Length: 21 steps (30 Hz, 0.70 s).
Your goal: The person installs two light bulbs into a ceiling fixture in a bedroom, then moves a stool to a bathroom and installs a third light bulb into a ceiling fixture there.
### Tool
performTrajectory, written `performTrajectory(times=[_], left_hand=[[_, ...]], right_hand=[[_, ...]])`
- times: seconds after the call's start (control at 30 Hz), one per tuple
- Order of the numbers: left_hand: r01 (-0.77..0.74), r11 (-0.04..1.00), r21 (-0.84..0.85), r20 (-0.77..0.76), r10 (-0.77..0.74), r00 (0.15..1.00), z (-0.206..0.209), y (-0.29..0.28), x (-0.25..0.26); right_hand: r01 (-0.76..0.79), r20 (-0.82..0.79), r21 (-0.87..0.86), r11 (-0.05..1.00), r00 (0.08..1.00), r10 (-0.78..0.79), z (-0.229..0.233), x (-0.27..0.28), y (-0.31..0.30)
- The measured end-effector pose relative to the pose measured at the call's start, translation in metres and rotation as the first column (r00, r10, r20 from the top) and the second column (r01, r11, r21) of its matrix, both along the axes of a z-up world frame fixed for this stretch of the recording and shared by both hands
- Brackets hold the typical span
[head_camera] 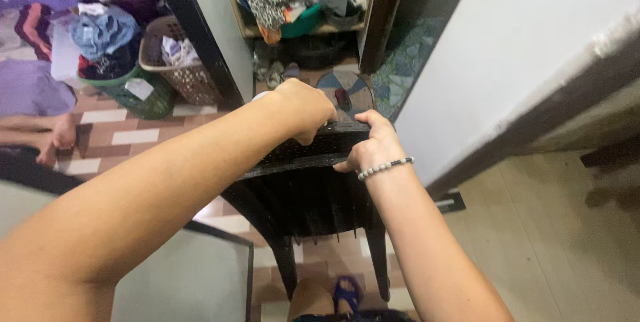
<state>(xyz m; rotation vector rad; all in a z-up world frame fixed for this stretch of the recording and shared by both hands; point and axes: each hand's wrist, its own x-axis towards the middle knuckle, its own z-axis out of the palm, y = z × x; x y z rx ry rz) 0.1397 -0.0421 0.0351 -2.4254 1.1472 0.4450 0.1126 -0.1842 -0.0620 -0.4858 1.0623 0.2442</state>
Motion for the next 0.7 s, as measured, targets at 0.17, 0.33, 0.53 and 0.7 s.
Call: performTrajectory(times=[0.17, 0.33, 0.53, 0.7], left_hand=[[0.047, 0.997, -0.056, 0.019, -0.046, 0.999, 0.008, -0.002, 0.063], [0.155, 0.988, -0.007, 0.085, -0.154, 0.984, 0.019, -0.012, 0.141], [0.268, 0.963, -0.020, 0.110, -0.265, 0.958, 0.018, -0.021, 0.217], [0.284, 0.959, -0.002, 0.052, -0.284, 0.957, 0.012, -0.039, 0.281]], right_hand=[[0.034, 0.041, -0.026, 0.999, 0.999, -0.033, 0.020, 0.056, -0.002], [0.143, 0.090, 0.024, 0.989, 0.985, -0.145, 0.030, 0.121, -0.006], [0.205, 0.084, -0.007, 0.979, 0.975, -0.204, 0.028, 0.185, -0.014], [0.373, 0.003, -0.017, 0.928, 0.928, -0.373, 0.020, 0.239, -0.020]])
